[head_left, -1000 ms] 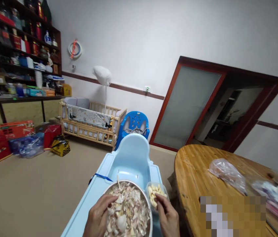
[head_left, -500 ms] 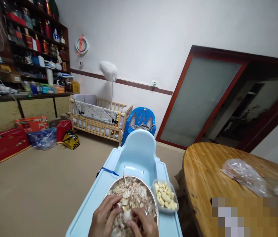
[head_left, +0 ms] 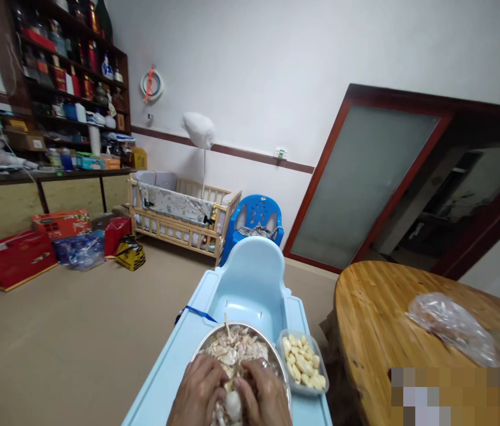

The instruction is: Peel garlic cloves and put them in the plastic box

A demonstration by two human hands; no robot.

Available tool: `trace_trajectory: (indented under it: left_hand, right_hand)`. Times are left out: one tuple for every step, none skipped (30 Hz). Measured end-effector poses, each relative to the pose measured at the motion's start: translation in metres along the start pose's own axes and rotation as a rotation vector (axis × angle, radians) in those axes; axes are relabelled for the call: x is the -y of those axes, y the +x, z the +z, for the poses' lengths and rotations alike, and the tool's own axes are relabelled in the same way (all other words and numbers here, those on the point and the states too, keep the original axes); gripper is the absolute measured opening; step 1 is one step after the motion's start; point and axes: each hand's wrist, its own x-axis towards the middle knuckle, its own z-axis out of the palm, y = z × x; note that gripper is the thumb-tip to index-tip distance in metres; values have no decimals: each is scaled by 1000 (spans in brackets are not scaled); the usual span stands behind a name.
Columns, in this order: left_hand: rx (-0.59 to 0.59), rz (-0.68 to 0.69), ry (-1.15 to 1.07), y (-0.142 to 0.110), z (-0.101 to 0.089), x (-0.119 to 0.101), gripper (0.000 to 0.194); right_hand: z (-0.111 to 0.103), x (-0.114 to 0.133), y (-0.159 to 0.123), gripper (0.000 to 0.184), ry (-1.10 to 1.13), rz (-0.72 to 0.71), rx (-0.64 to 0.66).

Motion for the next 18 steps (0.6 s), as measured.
trace_trajectory:
  left_hand:
    - [10, 3, 12, 0, 2, 1, 22]
    - [13, 4, 24, 1, 4, 2, 22]
    - [8, 1, 36, 1, 6, 2, 23]
    - [0, -2, 47, 1, 8, 3, 24]
    - [-6, -3, 53, 1, 9, 3, 25]
    - [-9, 2, 56, 2, 10, 4, 25]
    - [-10, 13, 53, 3, 11, 4, 25]
    - [-7, 28, 45, 4, 11, 5, 24]
    - [-7, 40, 34, 5, 10, 5, 23]
    - [-12, 48, 24, 7, 10, 5, 21]
    - [-23, 52, 15, 9, 9, 5, 20]
    - [-36, 53, 8, 10, 8, 5, 20]
    - [-45, 55, -1, 12, 7, 5, 20]
    - [-54, 57, -10, 13, 7, 4, 19]
    - [-63, 62, -19, 13, 7, 4, 19]
    - [-71, 65, -29, 14, 8, 3, 19]
    - [-83, 67, -38, 14, 10, 3, 19]
    - [-102, 71, -44, 14, 12, 3, 19]
  right_hand:
    - [-2, 2, 4, 13, -20, 3, 37]
    - [-3, 4, 8, 13, -34, 4, 70]
    - [-3, 6, 11, 16, -42, 6, 92]
    - [-4, 7, 14, 18, -43, 13, 102]
    - [-3, 8, 15, 20, -39, 22, 104]
    - [-3, 8, 17, 20, -31, 35, 100]
    - [-3, 8, 18, 20, -17, 51, 92]
    - [-3, 8, 19, 21, 2, 68, 83]
    - [-4, 7, 20, 23, 21, 82, 74]
    - [-4, 6, 21, 24, 38, 91, 64]
    - [-4, 5, 22, 26, 55, 96, 50]
    - [-4, 3, 23, 27, 72, 98, 35]
    - [-4, 1, 24, 29, 90, 96, 16]
    - [-2, -2, 25, 31, 108, 92, -4]
    - [0, -4, 25, 34, 127, 86, -27]
    - [3, -7, 25, 36, 147, 79, -50]
    - [6, -10, 24, 40, 160, 74, -72]
    - [10, -13, 23, 43, 167, 74, -93]
